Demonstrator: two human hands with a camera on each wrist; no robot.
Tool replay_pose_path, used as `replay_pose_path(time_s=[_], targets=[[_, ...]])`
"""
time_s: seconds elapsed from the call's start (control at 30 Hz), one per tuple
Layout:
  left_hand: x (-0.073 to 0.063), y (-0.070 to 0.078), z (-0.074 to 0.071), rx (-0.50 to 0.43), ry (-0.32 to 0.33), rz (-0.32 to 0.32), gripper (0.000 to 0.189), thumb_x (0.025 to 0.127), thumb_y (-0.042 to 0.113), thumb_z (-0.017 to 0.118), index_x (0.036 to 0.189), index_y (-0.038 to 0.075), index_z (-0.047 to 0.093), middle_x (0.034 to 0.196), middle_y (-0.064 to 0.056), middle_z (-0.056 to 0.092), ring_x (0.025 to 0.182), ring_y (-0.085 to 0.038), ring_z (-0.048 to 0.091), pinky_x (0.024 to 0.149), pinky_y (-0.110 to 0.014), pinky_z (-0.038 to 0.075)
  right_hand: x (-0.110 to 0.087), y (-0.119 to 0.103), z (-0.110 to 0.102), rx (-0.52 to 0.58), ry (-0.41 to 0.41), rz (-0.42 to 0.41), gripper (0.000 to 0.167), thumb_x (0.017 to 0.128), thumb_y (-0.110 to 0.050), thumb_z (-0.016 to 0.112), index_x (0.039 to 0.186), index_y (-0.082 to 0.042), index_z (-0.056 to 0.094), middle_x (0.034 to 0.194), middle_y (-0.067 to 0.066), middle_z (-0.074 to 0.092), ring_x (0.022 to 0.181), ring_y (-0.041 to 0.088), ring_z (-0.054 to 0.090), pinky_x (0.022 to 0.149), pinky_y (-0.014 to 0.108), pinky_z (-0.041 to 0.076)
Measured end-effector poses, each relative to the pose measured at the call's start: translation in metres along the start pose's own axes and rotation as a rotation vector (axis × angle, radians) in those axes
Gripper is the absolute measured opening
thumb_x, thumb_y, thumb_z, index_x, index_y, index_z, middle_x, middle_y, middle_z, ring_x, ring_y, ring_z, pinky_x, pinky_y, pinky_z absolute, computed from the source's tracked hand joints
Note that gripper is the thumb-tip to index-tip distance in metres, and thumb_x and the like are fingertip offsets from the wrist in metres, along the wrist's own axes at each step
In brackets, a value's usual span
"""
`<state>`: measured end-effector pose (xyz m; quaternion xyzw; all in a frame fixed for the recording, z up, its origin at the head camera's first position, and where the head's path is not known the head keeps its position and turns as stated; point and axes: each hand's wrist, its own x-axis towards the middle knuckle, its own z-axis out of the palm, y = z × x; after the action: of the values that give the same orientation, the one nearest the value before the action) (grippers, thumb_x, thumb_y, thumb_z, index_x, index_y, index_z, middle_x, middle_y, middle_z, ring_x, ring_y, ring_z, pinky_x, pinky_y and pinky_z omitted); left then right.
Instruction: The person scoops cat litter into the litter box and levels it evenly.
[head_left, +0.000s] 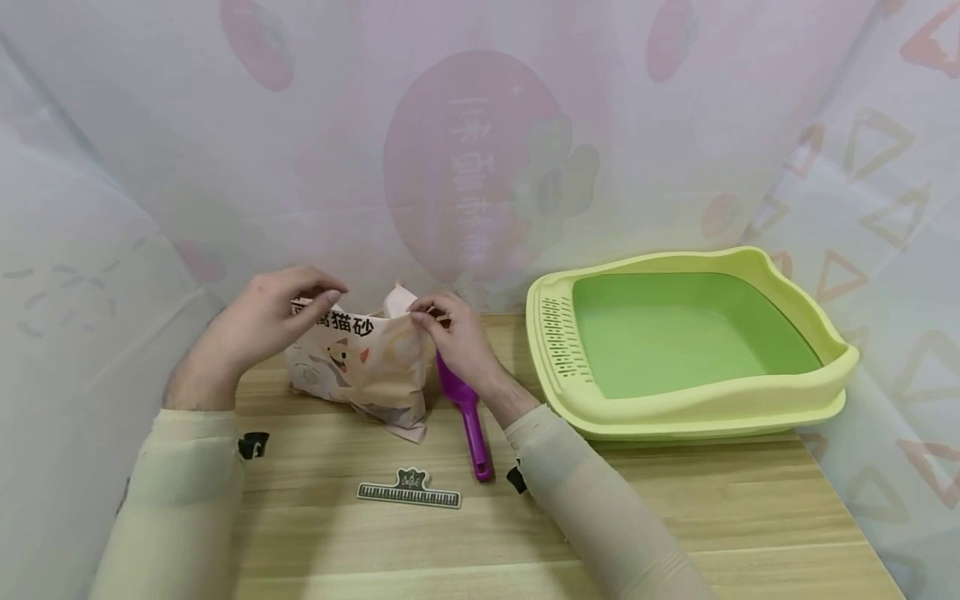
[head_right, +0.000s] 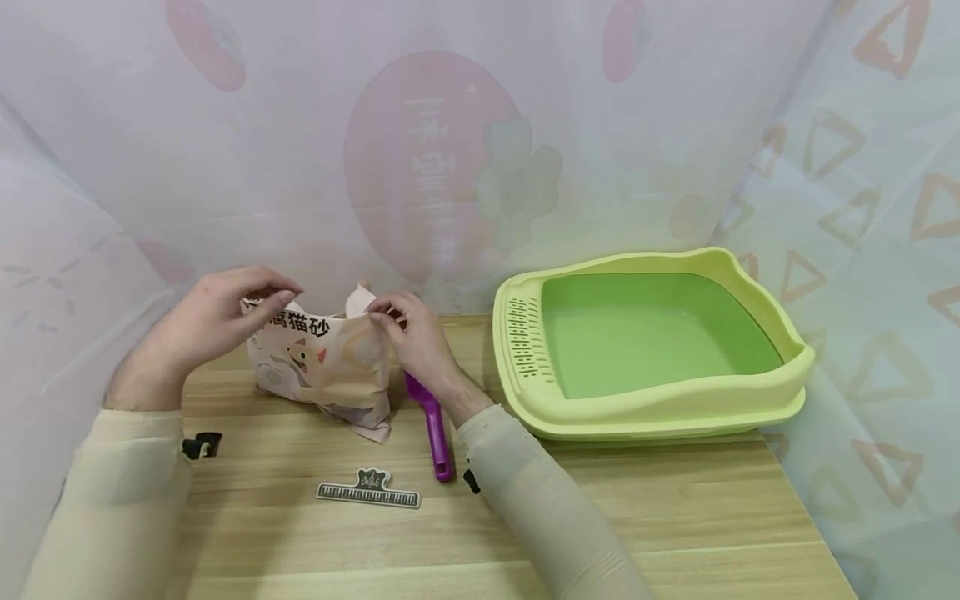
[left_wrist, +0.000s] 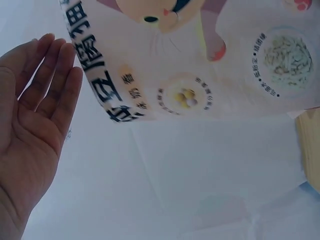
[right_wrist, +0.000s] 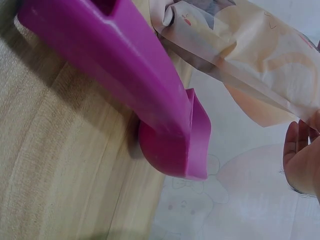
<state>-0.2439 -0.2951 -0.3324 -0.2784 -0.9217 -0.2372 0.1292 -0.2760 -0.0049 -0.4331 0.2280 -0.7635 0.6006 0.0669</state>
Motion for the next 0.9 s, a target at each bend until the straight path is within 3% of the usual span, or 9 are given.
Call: replay_pose_path(time_s=[0.17, 0.4, 0.67, 0.83, 0.9], targets=[[0.008, -0.022, -0.005, -0.041, -0.009, -0.176, 0.034, 0.124, 0.027, 0.062, 0.146, 0.005, 0.076, 0.150, -0.024, 0.077, 0.140, -0.053, 0.073, 0.119, -0.075, 0.056, 0.000, 0.000, 0.000, 0.000, 0.002, -0.006, 0.015, 0.115, -0.008, 0.074, 0.125, -0.001, 0.083, 0.129, 0.020, 0.078, 0.116, 0.033, 0.075, 0.098, 0.022, 0.060], [0.013, -0.059, -0.004, -0.072, -0.037, -0.359, 0.052, 0.126, 0.045, 0.052, 0.163, 0.010, 0.066, 0.169, -0.026, 0.064, 0.157, -0.059, 0.058, 0.129, -0.081, 0.043, 0.001, 0.001, 0.001, -0.007, 0.002, -0.006, 0.015, 0.116, -0.010, 0.074, 0.126, -0.003, 0.083, 0.129, 0.019, 0.078, 0.116, 0.032, 0.075, 0.096, 0.021, 0.060], [0.013, -0.083, 0.005, -0.157, -0.194, -0.452, 0.072, 0.128, 0.058, 0.027, 0.174, 0.010, 0.054, 0.182, -0.030, 0.047, 0.171, -0.059, 0.040, 0.137, -0.080, 0.032, 0.000, 0.001, 0.001, -0.005, -0.008, -0.002, 0.020, 0.118, -0.016, 0.073, 0.129, -0.003, 0.083, 0.130, 0.018, 0.078, 0.117, 0.033, 0.076, 0.097, 0.022, 0.062], [0.008, -0.090, 0.008, -0.249, -0.190, -0.477, 0.074, 0.128, 0.058, 0.026, 0.173, 0.006, 0.053, 0.182, -0.031, 0.047, 0.172, -0.059, 0.038, 0.137, -0.083, 0.028, 0.000, -0.001, -0.001, 0.014, -0.020, 0.018, 0.028, 0.120, -0.024, 0.069, 0.132, -0.002, 0.081, 0.133, 0.019, 0.078, 0.122, 0.036, 0.075, 0.104, 0.031, 0.064], [0.005, -0.091, 0.008, -0.276, -0.176, -0.489, 0.073, 0.128, 0.056, 0.029, 0.173, 0.003, 0.052, 0.181, -0.033, 0.047, 0.173, -0.059, 0.037, 0.138, -0.084, 0.027, 0.001, -0.002, -0.001, 0.032, -0.017, 0.044, 0.029, 0.120, -0.025, 0.070, 0.135, -0.002, 0.079, 0.135, 0.019, 0.078, 0.121, 0.030, 0.074, 0.105, 0.032, 0.063]])
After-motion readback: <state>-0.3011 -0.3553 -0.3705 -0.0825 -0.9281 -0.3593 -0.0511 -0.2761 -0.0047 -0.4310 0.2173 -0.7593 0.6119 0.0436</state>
